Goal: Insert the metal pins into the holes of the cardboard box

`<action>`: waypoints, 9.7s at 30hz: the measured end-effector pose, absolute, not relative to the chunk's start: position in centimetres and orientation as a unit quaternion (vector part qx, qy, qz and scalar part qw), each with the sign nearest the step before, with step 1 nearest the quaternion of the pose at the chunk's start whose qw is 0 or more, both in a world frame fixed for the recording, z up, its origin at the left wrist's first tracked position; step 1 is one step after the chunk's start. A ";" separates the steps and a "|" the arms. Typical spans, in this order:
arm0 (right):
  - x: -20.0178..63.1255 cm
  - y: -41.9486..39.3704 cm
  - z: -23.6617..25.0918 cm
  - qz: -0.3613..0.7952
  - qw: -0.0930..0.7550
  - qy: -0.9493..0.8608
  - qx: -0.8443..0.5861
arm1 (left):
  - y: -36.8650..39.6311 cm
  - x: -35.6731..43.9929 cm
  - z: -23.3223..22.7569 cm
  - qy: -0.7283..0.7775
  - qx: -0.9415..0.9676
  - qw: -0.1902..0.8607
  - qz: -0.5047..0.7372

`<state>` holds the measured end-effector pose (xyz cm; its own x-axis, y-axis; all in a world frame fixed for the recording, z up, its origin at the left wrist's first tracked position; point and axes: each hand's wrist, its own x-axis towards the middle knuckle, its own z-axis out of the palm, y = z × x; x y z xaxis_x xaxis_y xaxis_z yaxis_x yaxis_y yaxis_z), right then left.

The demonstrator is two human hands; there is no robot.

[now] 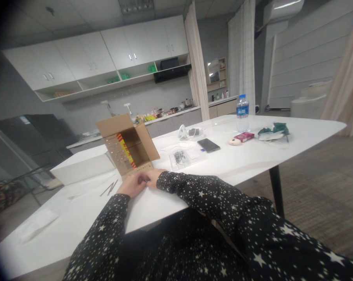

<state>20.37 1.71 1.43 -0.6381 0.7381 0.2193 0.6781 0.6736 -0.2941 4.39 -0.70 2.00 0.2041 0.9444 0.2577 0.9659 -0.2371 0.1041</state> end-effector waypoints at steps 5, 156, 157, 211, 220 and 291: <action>20.4 1.6 1.5 0.089 0.165 -0.897 -0.400 | -0.5 4.2 1.9 -0.617 -0.774 0.055 -0.133; 20.5 0.9 2.3 0.097 0.145 -0.889 -0.424 | -0.3 3.8 1.8 -0.570 -0.733 0.113 -0.354; 20.5 0.9 2.3 0.096 0.145 -0.889 -0.423 | -0.3 3.8 1.8 -0.570 -0.734 0.113 -0.352; 20.3 1.8 1.5 0.098 0.157 -0.895 -0.405 | -0.1 3.8 1.5 -0.581 -0.747 0.014 -0.322; 20.4 1.8 1.5 0.096 0.153 -0.895 -0.407 | -0.2 3.9 1.6 -0.586 -0.746 0.014 -0.318; 20.4 0.9 2.2 0.100 0.143 -0.885 -0.432 | 1.1 2.3 0.9 -0.584 -0.722 0.120 -0.350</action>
<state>20.37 0.87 2.18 -0.5862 0.7928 0.1665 0.7356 0.6071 -0.3006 2.30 1.06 0.87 0.0717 0.7597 0.6463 0.9281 -0.2882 0.2357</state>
